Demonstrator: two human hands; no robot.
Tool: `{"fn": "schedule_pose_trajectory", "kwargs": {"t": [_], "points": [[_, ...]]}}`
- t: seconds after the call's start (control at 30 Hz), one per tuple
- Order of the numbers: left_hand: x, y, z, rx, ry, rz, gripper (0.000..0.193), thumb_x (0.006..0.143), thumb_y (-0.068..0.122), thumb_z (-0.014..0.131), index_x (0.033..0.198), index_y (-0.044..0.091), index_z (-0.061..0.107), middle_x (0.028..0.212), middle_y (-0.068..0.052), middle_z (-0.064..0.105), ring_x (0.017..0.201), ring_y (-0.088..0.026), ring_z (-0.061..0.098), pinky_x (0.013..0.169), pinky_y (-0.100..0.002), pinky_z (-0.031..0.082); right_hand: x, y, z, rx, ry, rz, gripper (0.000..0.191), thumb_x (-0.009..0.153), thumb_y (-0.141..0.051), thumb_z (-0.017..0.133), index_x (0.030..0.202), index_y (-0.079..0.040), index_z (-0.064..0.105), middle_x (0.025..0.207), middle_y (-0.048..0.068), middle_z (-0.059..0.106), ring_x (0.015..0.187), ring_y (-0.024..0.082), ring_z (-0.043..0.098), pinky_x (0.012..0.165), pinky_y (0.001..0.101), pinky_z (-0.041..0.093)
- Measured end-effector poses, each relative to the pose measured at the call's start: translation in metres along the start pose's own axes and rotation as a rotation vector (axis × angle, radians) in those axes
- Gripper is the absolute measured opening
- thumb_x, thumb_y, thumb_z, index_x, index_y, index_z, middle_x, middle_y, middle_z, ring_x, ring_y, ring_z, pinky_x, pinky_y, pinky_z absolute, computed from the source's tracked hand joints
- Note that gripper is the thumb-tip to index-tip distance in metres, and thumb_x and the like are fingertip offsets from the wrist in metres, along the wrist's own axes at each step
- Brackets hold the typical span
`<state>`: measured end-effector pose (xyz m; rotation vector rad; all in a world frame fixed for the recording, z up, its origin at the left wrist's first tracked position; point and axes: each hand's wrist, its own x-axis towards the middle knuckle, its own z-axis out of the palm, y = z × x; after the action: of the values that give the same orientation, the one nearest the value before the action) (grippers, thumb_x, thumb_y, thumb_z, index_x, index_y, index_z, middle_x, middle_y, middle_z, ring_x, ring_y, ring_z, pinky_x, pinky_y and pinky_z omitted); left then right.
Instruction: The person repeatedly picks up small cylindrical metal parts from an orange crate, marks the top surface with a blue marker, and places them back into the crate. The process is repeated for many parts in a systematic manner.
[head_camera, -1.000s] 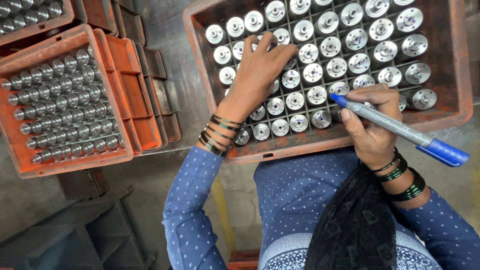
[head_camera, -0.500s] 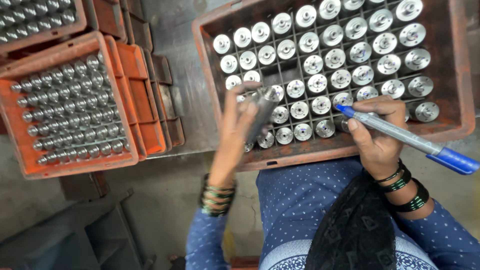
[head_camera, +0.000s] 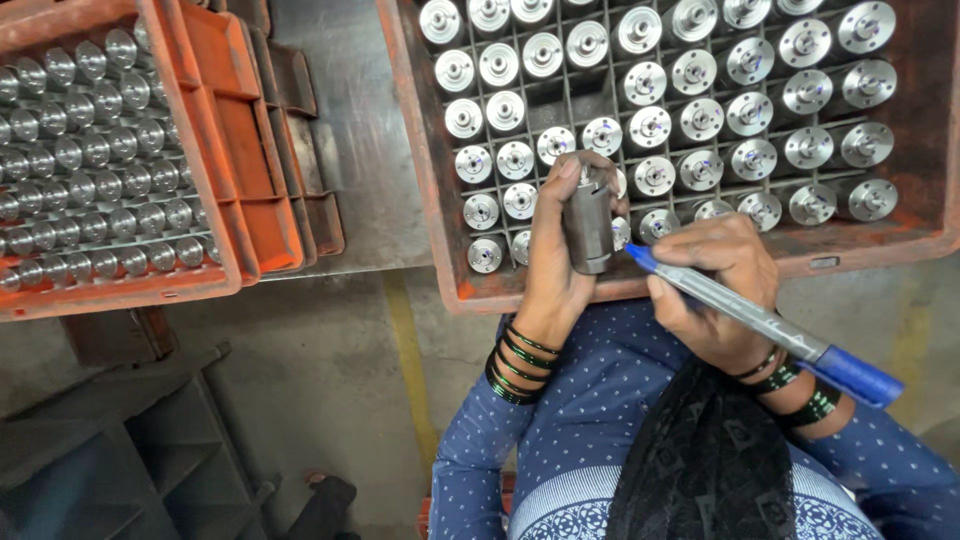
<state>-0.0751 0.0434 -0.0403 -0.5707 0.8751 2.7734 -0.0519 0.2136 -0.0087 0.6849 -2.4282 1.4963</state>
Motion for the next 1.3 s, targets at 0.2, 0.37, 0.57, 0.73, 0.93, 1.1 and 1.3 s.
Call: {"fn": "schedule_pose_trajectory", "kwargs": {"t": [0.2,0.37,0.57,0.73,0.93,1.1,1.3], "points": [[-0.006,0.004,0.007,0.078,-0.036,0.012,0.024,0.103,0.024,0.056,0.112,0.002,0.059,0.098,-0.003,0.058,0.089,-0.013,0.059,0.082,-0.026,0.05,0.018,-0.005,0.006,-0.094,0.04,-0.091,0.029,0.089,-0.004,0.076,0.108,-0.005,0.054,0.099,0.009,0.071,0.088,0.023,0.065,0.079,0.0356,0.047],[-0.005,0.004,0.011,0.158,0.031,0.045,0.037,0.109,0.034,0.051,0.117,0.0,0.062,0.095,-0.005,0.062,0.089,-0.012,0.061,0.082,-0.026,0.051,0.012,-0.007,0.008,-0.088,-0.001,-0.13,0.025,0.086,-0.009,0.074,0.104,-0.008,0.056,0.093,0.006,0.07,0.083,0.021,0.065,0.083,0.0384,0.045],[-0.003,-0.001,0.009,0.066,-0.053,0.064,0.043,0.114,0.044,0.047,0.112,0.002,0.059,0.094,-0.009,0.066,0.089,-0.017,0.065,0.082,-0.03,0.054,0.012,0.004,0.011,-0.082,0.099,-0.144,0.021,0.093,-0.013,0.073,0.105,-0.008,0.057,0.094,0.005,0.069,0.083,0.019,0.063,0.084,0.0373,0.043],[-0.006,0.001,0.008,0.198,0.003,0.085,0.035,0.112,0.038,0.051,0.112,0.003,0.057,0.097,-0.008,0.063,0.092,-0.018,0.064,0.085,-0.032,0.054,0.009,0.001,0.013,-0.039,0.11,-0.152,0.02,0.086,-0.013,0.072,0.1,-0.011,0.057,0.087,0.002,0.069,0.078,0.017,0.063,0.084,0.0385,0.042],[-0.006,-0.002,0.008,0.167,0.041,0.121,0.043,0.111,0.045,0.05,0.108,0.003,0.057,0.093,-0.013,0.067,0.089,-0.019,0.066,0.084,-0.032,0.056,0.013,0.0,0.008,-0.069,0.065,-0.109,0.021,0.088,-0.011,0.073,0.102,-0.01,0.058,0.092,0.003,0.071,0.085,0.02,0.066,0.088,0.0375,0.042],[-0.005,0.018,0.026,0.186,0.051,0.13,0.021,0.1,0.023,0.066,0.112,0.009,0.056,0.098,-0.008,0.064,0.09,-0.018,0.066,0.084,-0.036,0.057,0.004,0.0,0.007,-0.054,0.085,-0.073,0.024,0.086,-0.012,0.075,0.101,-0.01,0.056,0.093,0.004,0.072,0.084,0.02,0.065,0.09,0.0385,0.043],[0.003,0.098,0.041,1.529,-0.248,0.805,0.043,0.093,0.006,0.08,0.127,0.004,0.055,0.123,-0.012,0.069,0.113,-0.026,0.068,0.097,-0.037,0.055,-0.002,0.026,-0.017,-0.106,0.173,-0.008,0.028,0.094,-0.006,0.075,0.112,-0.005,0.054,0.104,0.011,0.071,0.091,0.025,0.066,0.086,0.035,0.048]]}}
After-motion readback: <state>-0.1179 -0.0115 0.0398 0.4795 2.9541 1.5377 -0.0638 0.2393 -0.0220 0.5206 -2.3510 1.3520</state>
